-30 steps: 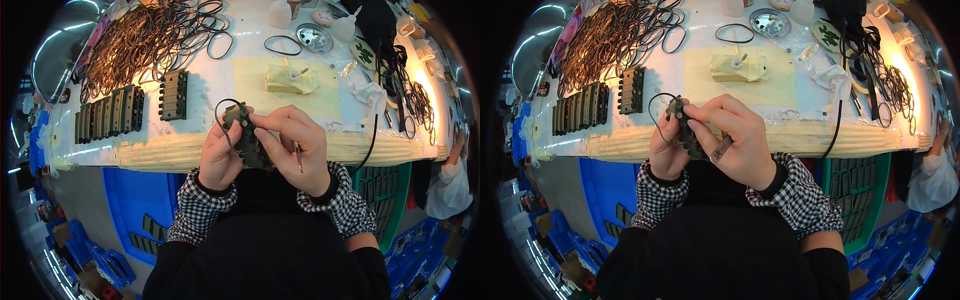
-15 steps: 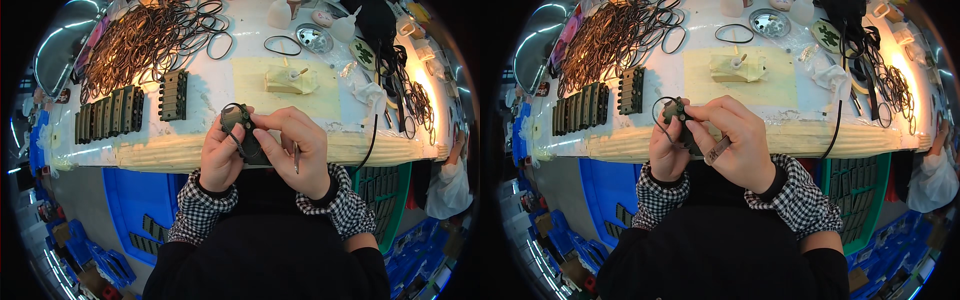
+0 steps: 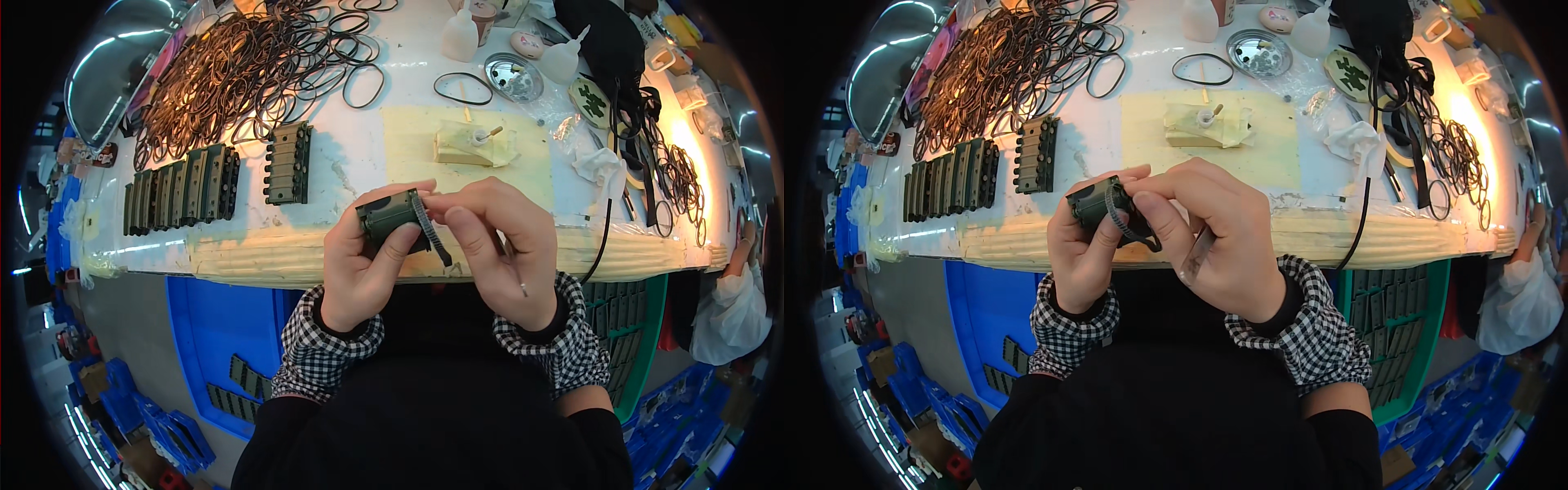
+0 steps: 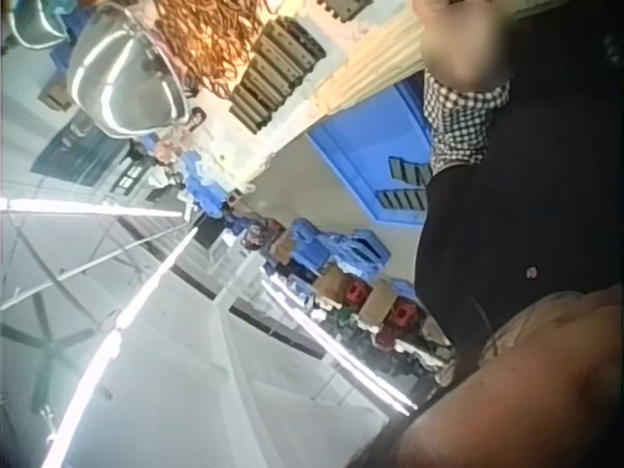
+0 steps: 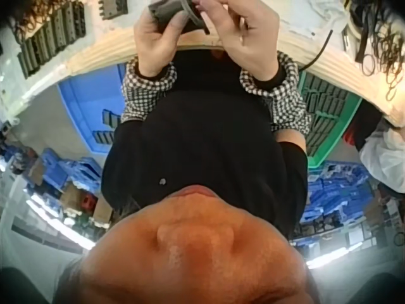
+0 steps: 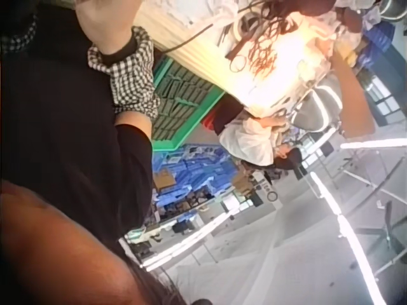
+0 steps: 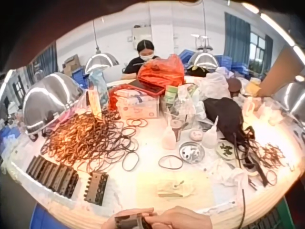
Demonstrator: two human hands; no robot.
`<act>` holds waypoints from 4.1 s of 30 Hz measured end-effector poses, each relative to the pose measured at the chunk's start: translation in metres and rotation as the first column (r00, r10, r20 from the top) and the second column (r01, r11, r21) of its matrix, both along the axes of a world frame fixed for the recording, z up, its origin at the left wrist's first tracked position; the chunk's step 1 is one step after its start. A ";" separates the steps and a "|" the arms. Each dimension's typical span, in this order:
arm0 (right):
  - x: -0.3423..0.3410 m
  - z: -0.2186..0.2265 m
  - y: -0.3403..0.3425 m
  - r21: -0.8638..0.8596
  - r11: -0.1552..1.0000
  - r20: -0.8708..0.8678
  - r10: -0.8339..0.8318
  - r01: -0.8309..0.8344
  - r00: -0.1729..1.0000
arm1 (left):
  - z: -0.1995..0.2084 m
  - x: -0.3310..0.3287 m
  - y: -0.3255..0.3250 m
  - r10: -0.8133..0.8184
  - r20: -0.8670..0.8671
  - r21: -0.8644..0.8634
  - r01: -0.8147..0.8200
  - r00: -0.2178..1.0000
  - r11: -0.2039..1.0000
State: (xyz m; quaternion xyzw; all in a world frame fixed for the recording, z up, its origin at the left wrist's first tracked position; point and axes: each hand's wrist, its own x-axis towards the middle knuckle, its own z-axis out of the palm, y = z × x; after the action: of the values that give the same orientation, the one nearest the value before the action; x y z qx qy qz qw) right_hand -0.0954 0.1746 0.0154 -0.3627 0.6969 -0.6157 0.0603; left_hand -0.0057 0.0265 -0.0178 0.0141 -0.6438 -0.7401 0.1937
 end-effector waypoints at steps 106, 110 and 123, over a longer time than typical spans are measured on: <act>0.020 -0.012 -0.017 0.108 0.983 -0.115 -0.136 0.148 0.984 | -0.019 -0.021 -0.010 -0.112 -0.055 0.767 0.114 0.992 0.631; 0.018 -0.015 -0.020 0.061 0.986 -0.148 -0.146 0.156 0.978 | -0.021 -0.020 -0.011 -0.131 -0.059 0.774 0.128 0.990 0.621; 0.012 -0.021 -0.020 0.051 0.983 -0.442 -0.135 0.175 0.887 | -0.021 -0.023 -0.011 -0.225 -0.106 0.810 0.216 0.969 0.546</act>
State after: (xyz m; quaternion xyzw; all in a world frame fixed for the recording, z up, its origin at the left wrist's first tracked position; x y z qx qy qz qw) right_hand -0.0830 0.1548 -0.0059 -0.4315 0.7461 -0.4899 -0.1308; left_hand -0.0285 0.0157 -0.0385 0.0245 -0.2284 -0.9709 0.0679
